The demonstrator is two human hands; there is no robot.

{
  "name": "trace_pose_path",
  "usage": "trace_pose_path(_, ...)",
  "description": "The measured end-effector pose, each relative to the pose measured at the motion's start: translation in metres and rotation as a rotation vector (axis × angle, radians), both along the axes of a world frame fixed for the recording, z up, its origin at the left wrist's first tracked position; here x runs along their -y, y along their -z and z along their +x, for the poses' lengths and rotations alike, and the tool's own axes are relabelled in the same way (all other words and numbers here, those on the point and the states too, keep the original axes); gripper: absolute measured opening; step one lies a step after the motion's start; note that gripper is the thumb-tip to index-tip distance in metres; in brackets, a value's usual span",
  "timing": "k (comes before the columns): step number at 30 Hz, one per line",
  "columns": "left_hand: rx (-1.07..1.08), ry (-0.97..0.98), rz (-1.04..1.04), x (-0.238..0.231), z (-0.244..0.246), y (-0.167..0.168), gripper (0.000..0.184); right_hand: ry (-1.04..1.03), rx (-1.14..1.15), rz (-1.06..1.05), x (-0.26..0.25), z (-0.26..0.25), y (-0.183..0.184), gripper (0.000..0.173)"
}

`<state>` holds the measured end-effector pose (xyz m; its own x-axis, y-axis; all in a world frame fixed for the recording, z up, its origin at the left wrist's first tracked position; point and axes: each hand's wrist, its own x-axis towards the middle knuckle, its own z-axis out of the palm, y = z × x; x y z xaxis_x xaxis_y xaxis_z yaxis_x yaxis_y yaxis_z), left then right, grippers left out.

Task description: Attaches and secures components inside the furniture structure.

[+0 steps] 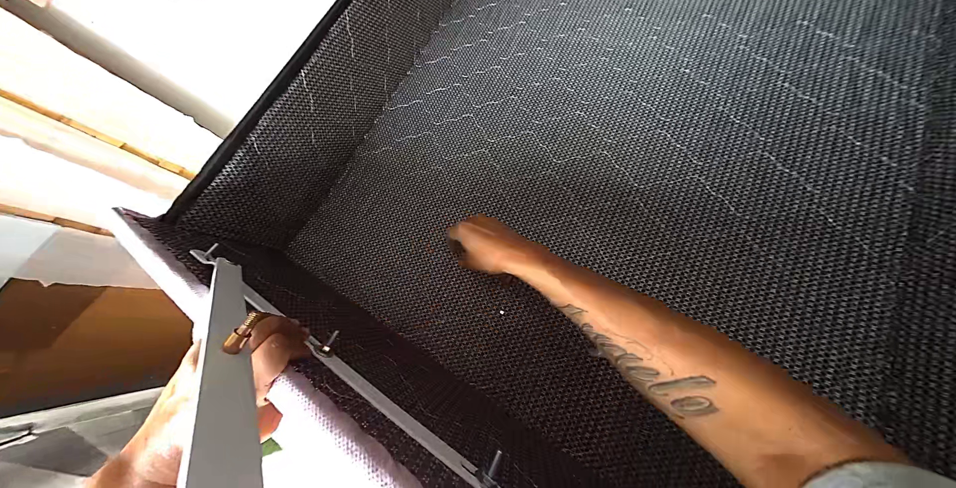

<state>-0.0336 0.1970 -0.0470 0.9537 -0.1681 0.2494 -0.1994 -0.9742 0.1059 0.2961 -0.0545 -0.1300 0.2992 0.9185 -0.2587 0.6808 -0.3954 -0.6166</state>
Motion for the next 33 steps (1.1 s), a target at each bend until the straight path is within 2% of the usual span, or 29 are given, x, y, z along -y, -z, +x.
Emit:
trace_pose_path(2,-0.019,-0.011,0.002,0.009,0.004,-0.004,0.03,-0.051,0.118,-0.186,0.024,0.002,0.023,0.025)
trace_pose_path(3,-0.057,-0.05,-0.025,0.017,0.007,-0.005,0.03,-0.059,0.138,-0.214,0.035,-0.001,0.034,0.025)
trace_pose_path(6,-0.218,-0.308,-0.165,0.046,0.013,-0.014,0.031,-0.033,0.098,-0.189,0.049,-0.011,0.052,0.013)
trace_pose_path(10,0.13,-0.16,0.072,0.04,0.008,-0.046,0.037,-0.029,0.032,-0.314,0.048,-0.005,0.049,0.027)
trace_pose_path(12,0.164,-0.308,0.034,0.01,0.007,-0.06,0.057,-0.044,-0.028,-0.273,0.046,-0.001,0.033,0.03)
trace_pose_path(14,0.062,-0.434,0.063,-0.025,0.019,-0.075,0.076,-0.055,-0.057,-0.132,0.028,-0.002,0.001,0.019)
trace_pose_path(16,0.019,-0.363,0.178,-0.065,0.035,-0.074,0.082,-0.022,-0.068,0.038,0.0,-0.013,-0.05,0.012)
trace_pose_path(18,0.117,-0.186,0.242,-0.104,0.049,-0.057,0.079,0.043,-0.11,0.119,-0.019,-0.045,-0.143,0.013)
trace_pose_path(19,-0.247,-0.324,0.224,-0.082,0.056,-0.096,0.076,0.071,-0.175,0.069,-0.023,-0.069,-0.207,0.019)
trace_pose_path(20,-0.523,-0.463,0.184,-0.056,0.069,-0.131,0.073,0.086,-0.203,-0.014,-0.029,-0.091,-0.259,0.024)
trace_pose_path(21,-0.644,-0.545,0.1,-0.036,0.076,-0.156,0.066,0.087,-0.191,-0.074,-0.036,-0.108,-0.296,0.027)
trace_pose_path(22,-0.648,-0.564,0.033,-0.034,0.075,-0.162,0.061,0.061,-0.162,-0.109,-0.046,-0.117,-0.313,0.028)
trace_pose_path(23,-0.624,-0.541,0.016,-0.046,0.073,-0.155,0.062,0.007,-0.119,-0.079,-0.06,-0.116,-0.307,0.026)
trace_pose_path(24,-0.566,-0.501,0.025,-0.065,0.07,-0.141,0.065,-0.071,-0.068,0.077,-0.083,-0.102,-0.27,0.022)
trace_pose_path(25,-0.479,-0.451,0.047,-0.084,0.067,-0.124,0.066,-0.135,-0.026,0.302,-0.116,-0.079,-0.212,0.018)
trace_pose_path(26,-0.427,-0.413,0.057,-0.099,0.067,-0.11,0.067,-0.147,-0.07,0.362,-0.147,-0.064,-0.175,0.018)
trace_pose_path(27,-0.413,-0.392,0.073,-0.11,0.068,-0.1,0.068,-0.116,-0.116,0.322,-0.17,-0.058,-0.159,0.017)
trace_pose_path(30,-0.443,-0.331,0.146,-0.13,0.068,-0.087,0.07,0.029,-0.177,0.141,-0.211,-0.068,-0.16,0.016)
trace_pose_path(33,-0.359,-0.242,0.166,-0.143,0.064,-0.08,0.07,0.081,-0.218,0.122,-0.241,-0.082,-0.153,0.016)
